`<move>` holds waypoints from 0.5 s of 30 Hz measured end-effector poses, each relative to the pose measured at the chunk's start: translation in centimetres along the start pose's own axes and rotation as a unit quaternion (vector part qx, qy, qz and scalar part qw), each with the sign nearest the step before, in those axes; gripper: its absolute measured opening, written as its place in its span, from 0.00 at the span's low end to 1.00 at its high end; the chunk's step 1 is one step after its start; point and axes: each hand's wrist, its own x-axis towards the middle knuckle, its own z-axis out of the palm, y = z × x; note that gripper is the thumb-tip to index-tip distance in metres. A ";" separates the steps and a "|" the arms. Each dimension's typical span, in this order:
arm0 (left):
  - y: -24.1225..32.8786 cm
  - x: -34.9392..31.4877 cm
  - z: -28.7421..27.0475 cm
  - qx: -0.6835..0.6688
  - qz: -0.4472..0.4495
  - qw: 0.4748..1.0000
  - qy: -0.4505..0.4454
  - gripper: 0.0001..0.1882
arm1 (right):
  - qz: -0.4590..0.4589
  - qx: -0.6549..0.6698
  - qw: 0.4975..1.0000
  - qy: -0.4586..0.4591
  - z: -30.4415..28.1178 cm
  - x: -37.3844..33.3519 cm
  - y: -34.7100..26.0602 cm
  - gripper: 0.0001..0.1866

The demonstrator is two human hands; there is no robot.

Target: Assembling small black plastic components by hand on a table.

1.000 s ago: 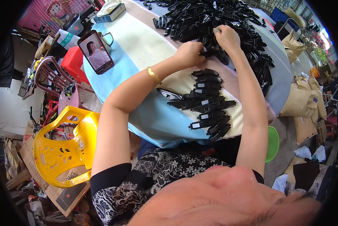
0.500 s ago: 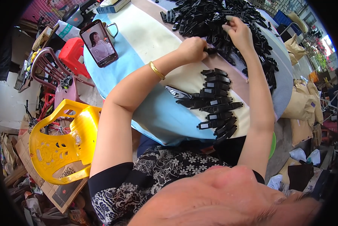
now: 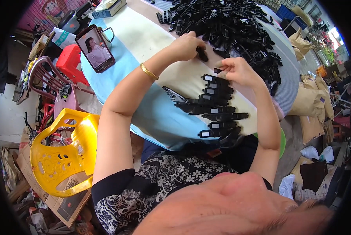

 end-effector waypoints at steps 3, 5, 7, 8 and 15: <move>0.8 0.5 0.9 -0.017 0.089 0.996 0.005 0.12 | -0.083 0.066 0.981 0.165 0.4 0.2 1.1 0.19; 1.6 0.7 1.9 -0.079 0.093 0.992 -0.026 0.13 | -0.096 0.041 0.970 0.218 0.2 0.5 1.4 0.17; 1.9 0.6 2.7 -0.088 0.055 0.994 0.016 0.12 | -0.082 -0.066 0.971 0.213 0.0 0.1 0.7 0.16; 1.5 0.8 2.9 -0.100 0.060 0.993 0.023 0.13 | -0.088 -0.147 0.964 0.205 0.0 0.1 0.6 0.15; 1.7 0.4 0.7 -0.129 -0.020 0.990 -0.058 0.13 | -0.098 -0.285 0.933 0.196 -0.7 -0.2 1.0 0.16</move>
